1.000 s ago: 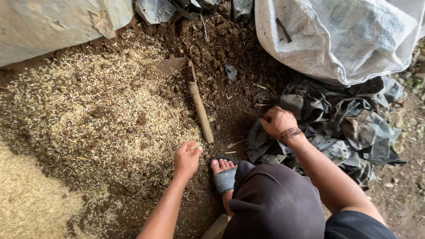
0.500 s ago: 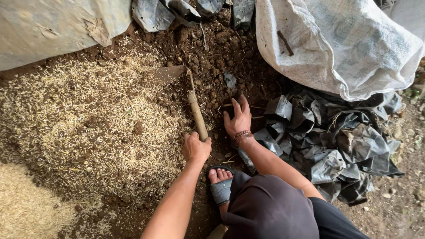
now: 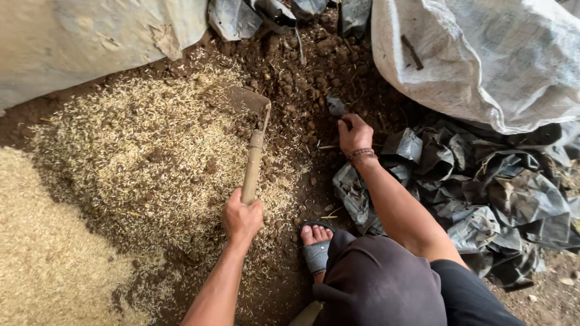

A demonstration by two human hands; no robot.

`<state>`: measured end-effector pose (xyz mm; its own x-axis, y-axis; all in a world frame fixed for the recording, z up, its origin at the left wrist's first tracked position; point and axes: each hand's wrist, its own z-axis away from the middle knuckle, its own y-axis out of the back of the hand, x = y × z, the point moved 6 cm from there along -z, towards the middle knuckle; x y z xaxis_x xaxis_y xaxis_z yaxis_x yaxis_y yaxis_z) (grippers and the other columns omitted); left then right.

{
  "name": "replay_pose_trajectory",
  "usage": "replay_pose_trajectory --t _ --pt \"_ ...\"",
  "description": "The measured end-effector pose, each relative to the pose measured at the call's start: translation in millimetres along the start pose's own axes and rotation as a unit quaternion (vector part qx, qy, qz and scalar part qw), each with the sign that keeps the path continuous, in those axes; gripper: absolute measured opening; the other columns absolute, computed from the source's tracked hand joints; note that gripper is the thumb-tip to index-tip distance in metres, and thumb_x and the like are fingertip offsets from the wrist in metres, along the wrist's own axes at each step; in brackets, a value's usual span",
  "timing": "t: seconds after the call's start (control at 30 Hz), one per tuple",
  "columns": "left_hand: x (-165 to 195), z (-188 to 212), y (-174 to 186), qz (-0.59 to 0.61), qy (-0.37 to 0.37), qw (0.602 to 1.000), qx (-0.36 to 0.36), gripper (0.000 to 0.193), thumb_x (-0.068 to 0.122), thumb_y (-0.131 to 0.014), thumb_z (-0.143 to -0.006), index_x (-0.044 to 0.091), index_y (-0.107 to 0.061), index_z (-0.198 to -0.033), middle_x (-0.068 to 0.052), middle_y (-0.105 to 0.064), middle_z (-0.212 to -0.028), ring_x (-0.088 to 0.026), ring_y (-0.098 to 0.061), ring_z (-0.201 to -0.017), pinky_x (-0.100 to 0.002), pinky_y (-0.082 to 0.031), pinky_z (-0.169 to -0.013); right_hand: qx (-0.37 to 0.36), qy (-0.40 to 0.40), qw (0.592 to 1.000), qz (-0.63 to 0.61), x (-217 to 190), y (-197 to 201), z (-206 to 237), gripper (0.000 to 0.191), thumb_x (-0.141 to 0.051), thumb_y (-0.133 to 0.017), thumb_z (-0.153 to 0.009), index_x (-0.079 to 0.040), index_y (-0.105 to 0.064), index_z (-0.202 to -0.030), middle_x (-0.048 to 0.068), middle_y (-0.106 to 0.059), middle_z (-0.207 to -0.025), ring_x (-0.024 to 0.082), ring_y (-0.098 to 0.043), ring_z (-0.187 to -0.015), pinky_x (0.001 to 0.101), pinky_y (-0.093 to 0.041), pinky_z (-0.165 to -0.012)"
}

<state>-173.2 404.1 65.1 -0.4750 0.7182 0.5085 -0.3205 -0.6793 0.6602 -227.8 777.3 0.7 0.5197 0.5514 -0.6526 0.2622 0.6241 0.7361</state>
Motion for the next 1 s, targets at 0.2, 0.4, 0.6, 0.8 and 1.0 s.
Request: replay_pose_trajectory --t 0.2,0.4,0.6,0.8,1.0 --pt "-18.2 -8.8 36.6 0.019 -0.013 0.996 0.084 0.019 0.005 -0.064 -0.085 0.002 -0.061 -0.104 -0.011 -0.067 -0.081 -0.013 -0.055 -0.048 -0.032 -0.049 -0.037 -0.02 0.023 0.994 -0.105 -20.2 -16.4 37.4 0.038 -0.034 -0.061 -0.11 -0.002 -0.075 -0.095 0.014 -0.078 -0.077 0.015 -0.066 -0.059 0.0365 -0.053 -0.055" --pt "-9.4 -26.3 29.7 0.09 0.05 0.993 0.06 0.028 0.002 -0.066 -0.085 0.002 -0.056 -0.112 -0.014 -0.067 -0.091 -0.015 -0.061 -0.053 -0.031 -0.054 -0.041 -0.17 0.125 0.977 -0.005 -89.1 -64.0 11.0 0.035 -0.034 -0.056 -0.101 -0.024 -0.063 -0.134 0.004 -0.075 -0.095 0.02 -0.065 -0.066 0.0354 -0.054 -0.056" --pt "-19.2 -18.6 18.7 0.08 0.067 0.994 0.016 0.037 0.006 -0.065 -0.089 0.003 -0.048 -0.122 -0.015 -0.068 -0.092 -0.017 -0.06 -0.052 -0.032 -0.052 -0.04 -0.051 0.327 0.931 0.154 -133.8 -86.4 -14.2 0.025 -0.038 -0.064 -0.098 -0.015 -0.071 -0.104 0.007 -0.071 -0.086 0.017 -0.063 -0.066 0.0354 -0.053 -0.053" --pt "-30.8 -13.9 21.1 0.068 0.051 0.996 0.001 0.037 0.008 -0.065 -0.089 0.004 -0.05 -0.123 -0.013 -0.068 -0.093 -0.016 -0.06 -0.054 -0.031 -0.053 -0.043 -0.184 0.071 0.98 -0.023 -78.5 -88.6 63.8 0.035 -0.039 -0.055 -0.102 -0.007 -0.069 -0.1 0.006 -0.065 -0.072 0.016 -0.056 -0.054 0.0386 -0.052 -0.049" --pt "-35.8 -3.0 23.0 0.033 0.009 0.999 0.021 0.059 0.013 -0.071 -0.088 0.001 -0.042 -0.138 -0.015 -0.064 -0.108 -0.019 -0.065 -0.076 -0.036 -0.057 -0.065 -0.375 0.018 0.923 0.08 -89.0 -61.8 111.6 0.03 -0.041 -0.064 -0.091 -0.013 -0.073 -0.1 0.006 -0.074 -0.086 0.015 -0.067 -0.069 0.0346 -0.058 -0.063"
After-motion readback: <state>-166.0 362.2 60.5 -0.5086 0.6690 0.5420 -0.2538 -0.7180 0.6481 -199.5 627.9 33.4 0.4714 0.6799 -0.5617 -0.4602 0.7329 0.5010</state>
